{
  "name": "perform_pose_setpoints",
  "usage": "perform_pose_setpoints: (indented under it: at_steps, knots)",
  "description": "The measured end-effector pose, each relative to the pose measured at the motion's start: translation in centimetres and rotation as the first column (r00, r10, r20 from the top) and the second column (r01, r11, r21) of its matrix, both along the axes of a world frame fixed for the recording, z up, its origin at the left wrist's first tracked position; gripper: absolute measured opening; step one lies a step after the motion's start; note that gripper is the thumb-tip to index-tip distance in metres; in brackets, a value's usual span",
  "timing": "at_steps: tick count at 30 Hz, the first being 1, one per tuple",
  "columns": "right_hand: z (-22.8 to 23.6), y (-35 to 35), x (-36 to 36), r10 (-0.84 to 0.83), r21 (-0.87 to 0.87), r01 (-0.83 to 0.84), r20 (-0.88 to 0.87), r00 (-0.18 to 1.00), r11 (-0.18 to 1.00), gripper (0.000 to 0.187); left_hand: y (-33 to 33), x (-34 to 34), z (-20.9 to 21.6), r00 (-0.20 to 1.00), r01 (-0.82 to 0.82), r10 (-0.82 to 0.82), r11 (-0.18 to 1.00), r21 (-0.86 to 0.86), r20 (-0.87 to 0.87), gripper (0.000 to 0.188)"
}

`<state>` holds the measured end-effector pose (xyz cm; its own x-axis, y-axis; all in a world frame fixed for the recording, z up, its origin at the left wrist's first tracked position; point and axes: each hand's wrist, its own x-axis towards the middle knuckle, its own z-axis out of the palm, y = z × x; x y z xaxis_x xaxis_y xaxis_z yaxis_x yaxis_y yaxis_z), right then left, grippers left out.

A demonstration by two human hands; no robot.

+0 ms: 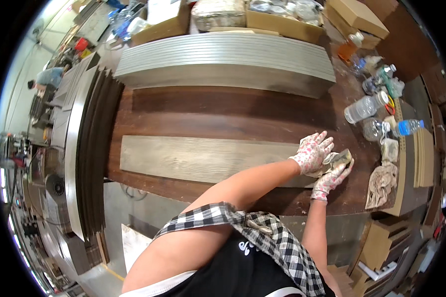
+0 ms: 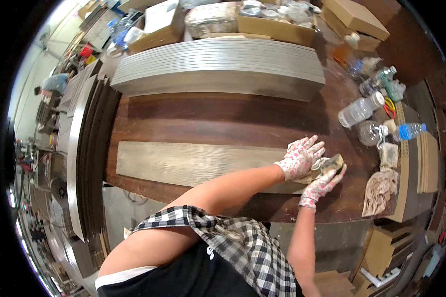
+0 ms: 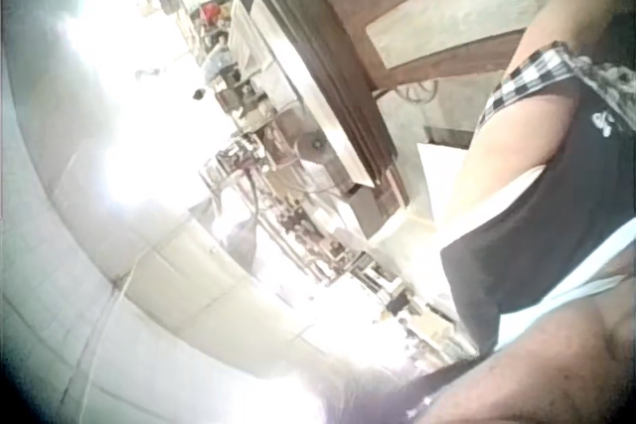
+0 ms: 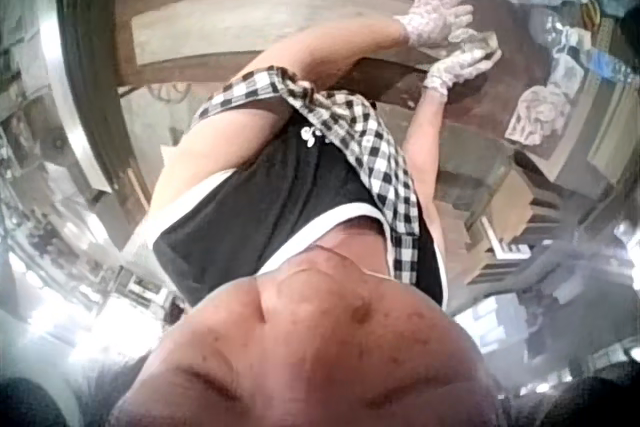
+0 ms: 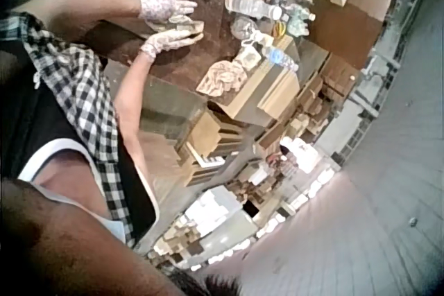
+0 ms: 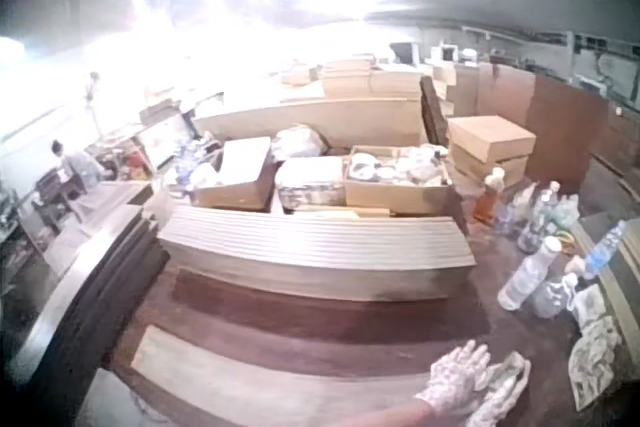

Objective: The person cleans and finishes wooden planks one by one using a cloth and a sponge block, then stacks them onto a pile on the table.

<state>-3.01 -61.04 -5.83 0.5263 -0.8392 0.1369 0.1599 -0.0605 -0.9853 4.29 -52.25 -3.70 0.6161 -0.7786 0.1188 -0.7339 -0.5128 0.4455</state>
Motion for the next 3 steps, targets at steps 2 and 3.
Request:
perform_pose_setpoints:
  at_steps: [2,3]
  knots:
    - [0.0,0.2,0.2,0.027,0.038,-0.027,0.002,1.0,0.999,0.052,3.7,0.0,-0.7,0.998,-0.06,0.06,0.998,-0.035,-0.004,0.066]
    - [-1.1,-0.6,-0.2,0.059,-0.077,-0.064,-0.061,0.996,0.995,0.054,6.3,-0.1,-0.1,0.991,-0.127,0.127,0.992,-0.007,-0.046,0.065]
